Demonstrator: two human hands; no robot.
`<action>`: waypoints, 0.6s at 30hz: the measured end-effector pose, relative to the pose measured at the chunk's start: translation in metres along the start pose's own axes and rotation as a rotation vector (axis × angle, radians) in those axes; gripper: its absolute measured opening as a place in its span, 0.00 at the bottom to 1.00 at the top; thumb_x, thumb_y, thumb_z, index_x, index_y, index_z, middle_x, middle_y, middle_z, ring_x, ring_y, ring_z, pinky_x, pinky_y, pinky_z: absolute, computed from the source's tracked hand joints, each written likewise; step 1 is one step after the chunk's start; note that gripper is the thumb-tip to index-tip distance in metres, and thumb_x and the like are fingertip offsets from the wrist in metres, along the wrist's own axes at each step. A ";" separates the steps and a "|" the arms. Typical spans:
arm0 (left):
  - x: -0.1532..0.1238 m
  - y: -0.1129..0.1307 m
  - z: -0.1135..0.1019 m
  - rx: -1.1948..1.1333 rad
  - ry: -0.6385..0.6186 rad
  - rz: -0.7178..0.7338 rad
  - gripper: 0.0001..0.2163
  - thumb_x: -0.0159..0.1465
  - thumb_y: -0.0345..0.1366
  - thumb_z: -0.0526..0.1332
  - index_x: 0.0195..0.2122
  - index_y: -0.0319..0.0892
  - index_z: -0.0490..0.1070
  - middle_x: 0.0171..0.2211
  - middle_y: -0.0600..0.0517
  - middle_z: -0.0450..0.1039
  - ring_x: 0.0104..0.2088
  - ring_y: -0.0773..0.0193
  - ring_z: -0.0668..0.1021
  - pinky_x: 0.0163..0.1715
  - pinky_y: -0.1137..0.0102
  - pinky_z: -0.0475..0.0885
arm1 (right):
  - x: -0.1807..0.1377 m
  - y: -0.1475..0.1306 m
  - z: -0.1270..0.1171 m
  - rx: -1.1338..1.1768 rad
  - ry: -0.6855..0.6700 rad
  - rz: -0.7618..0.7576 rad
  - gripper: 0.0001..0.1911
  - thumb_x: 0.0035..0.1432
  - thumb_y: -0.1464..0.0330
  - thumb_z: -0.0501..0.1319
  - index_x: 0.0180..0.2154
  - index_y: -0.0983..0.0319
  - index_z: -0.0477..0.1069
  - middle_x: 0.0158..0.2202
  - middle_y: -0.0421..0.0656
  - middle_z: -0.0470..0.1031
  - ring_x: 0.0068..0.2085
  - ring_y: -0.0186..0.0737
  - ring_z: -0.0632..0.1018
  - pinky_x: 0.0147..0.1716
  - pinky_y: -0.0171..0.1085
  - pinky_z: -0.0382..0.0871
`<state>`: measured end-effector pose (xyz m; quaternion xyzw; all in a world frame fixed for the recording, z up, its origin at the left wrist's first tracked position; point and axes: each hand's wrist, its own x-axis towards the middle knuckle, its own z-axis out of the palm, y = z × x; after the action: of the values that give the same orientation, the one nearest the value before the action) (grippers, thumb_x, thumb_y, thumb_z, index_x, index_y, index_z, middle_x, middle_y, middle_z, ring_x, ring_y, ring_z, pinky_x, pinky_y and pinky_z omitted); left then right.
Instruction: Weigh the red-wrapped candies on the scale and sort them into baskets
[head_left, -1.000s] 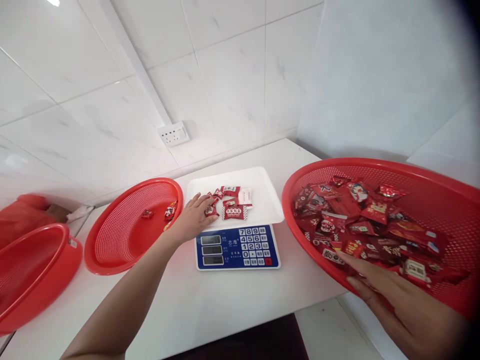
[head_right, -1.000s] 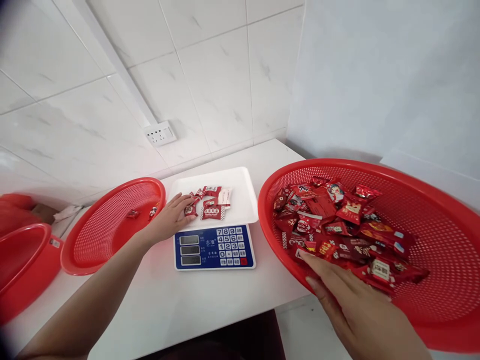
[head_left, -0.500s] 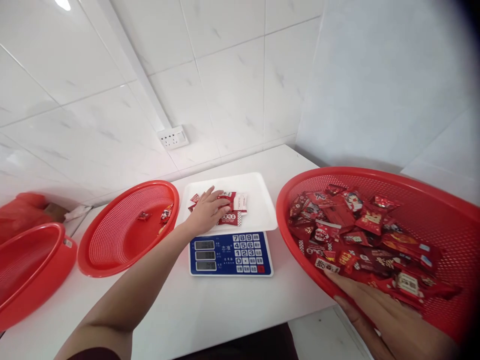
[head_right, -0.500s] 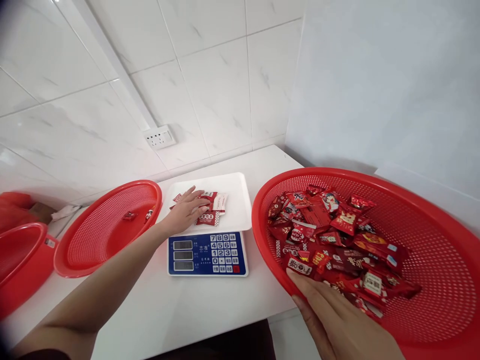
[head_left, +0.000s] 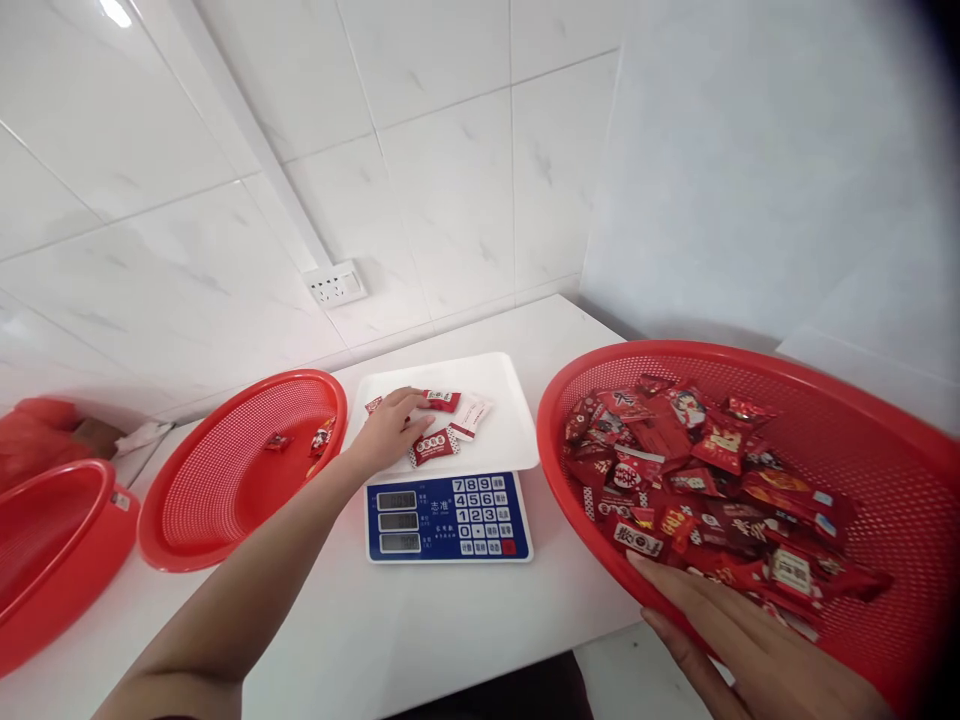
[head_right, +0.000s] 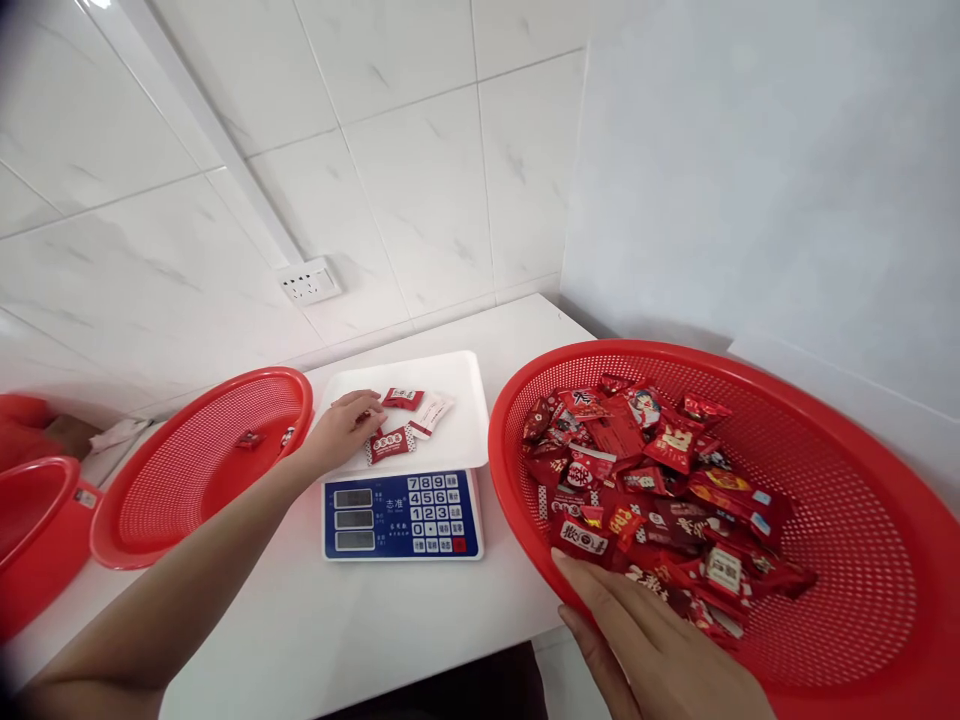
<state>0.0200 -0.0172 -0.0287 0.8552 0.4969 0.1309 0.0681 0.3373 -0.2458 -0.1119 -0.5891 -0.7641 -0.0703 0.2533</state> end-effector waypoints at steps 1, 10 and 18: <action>0.004 0.002 0.001 -0.001 -0.021 0.020 0.17 0.65 0.44 0.50 0.49 0.42 0.68 0.55 0.46 0.66 0.57 0.56 0.66 0.55 0.58 0.62 | 0.000 0.000 0.000 0.002 -0.005 0.008 0.22 0.60 0.60 0.53 0.56 0.53 0.65 0.47 0.38 0.76 0.43 0.40 0.78 0.33 0.33 0.74; 0.013 0.008 0.003 -0.019 -0.175 0.154 0.21 0.61 0.47 0.56 0.53 0.44 0.66 0.56 0.48 0.66 0.61 0.53 0.60 0.59 0.57 0.56 | 0.012 -0.008 -0.011 -0.044 -0.024 0.032 0.20 0.61 0.59 0.50 0.50 0.55 0.71 0.42 0.39 0.79 0.38 0.38 0.80 0.29 0.31 0.75; 0.012 0.025 0.012 -0.026 -0.168 0.269 0.25 0.63 0.49 0.52 0.59 0.45 0.58 0.61 0.46 0.58 0.63 0.53 0.57 0.59 0.56 0.56 | 0.002 -0.003 0.000 -0.072 -0.028 0.108 0.19 0.58 0.58 0.53 0.49 0.54 0.71 0.45 0.39 0.78 0.41 0.42 0.79 0.31 0.34 0.76</action>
<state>0.0501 -0.0189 -0.0325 0.9210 0.3688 0.0732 0.1022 0.3344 -0.2448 -0.1099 -0.6392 -0.7316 -0.0754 0.2247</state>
